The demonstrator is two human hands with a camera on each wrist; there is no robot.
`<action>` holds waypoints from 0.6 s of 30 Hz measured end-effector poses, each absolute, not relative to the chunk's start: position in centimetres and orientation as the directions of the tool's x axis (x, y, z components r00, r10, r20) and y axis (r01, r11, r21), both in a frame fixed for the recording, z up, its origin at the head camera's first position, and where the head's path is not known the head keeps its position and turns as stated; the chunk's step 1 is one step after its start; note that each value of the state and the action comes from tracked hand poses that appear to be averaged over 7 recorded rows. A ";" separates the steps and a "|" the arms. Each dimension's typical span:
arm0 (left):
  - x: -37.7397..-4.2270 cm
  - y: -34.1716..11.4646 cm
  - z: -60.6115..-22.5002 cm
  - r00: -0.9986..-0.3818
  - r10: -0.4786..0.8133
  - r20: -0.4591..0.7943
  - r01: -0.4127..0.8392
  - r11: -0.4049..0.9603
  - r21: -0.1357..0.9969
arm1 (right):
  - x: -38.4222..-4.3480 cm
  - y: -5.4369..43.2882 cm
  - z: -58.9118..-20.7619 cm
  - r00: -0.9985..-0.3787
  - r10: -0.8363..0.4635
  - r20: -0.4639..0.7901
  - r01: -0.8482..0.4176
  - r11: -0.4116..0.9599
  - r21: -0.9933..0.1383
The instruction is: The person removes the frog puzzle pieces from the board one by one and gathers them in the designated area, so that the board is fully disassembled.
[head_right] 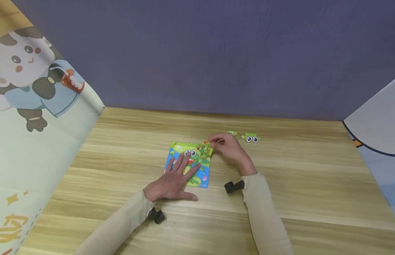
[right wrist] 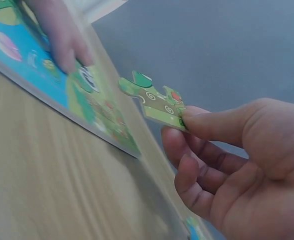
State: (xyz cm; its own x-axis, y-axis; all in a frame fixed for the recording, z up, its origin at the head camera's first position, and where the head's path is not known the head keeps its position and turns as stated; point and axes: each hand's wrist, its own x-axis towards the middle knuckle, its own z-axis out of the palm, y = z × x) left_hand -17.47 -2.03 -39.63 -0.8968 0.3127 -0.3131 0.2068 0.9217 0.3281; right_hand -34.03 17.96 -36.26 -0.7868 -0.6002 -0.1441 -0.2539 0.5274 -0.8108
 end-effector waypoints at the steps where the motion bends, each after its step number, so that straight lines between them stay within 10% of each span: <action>1: -17.5 -2.0 -39.6 -0.898 0.312 -0.312 0.205 0.921 0.330 | -34.2 18.2 -36.1 -0.792 -0.594 -0.139 -0.258 0.533 -0.806; 18: -18.1 -1.7 -39.4 -0.898 0.298 -0.324 0.186 0.924 0.334 | -37.5 24.9 -35.3 -0.844 -0.527 -0.097 -0.219 0.506 -0.834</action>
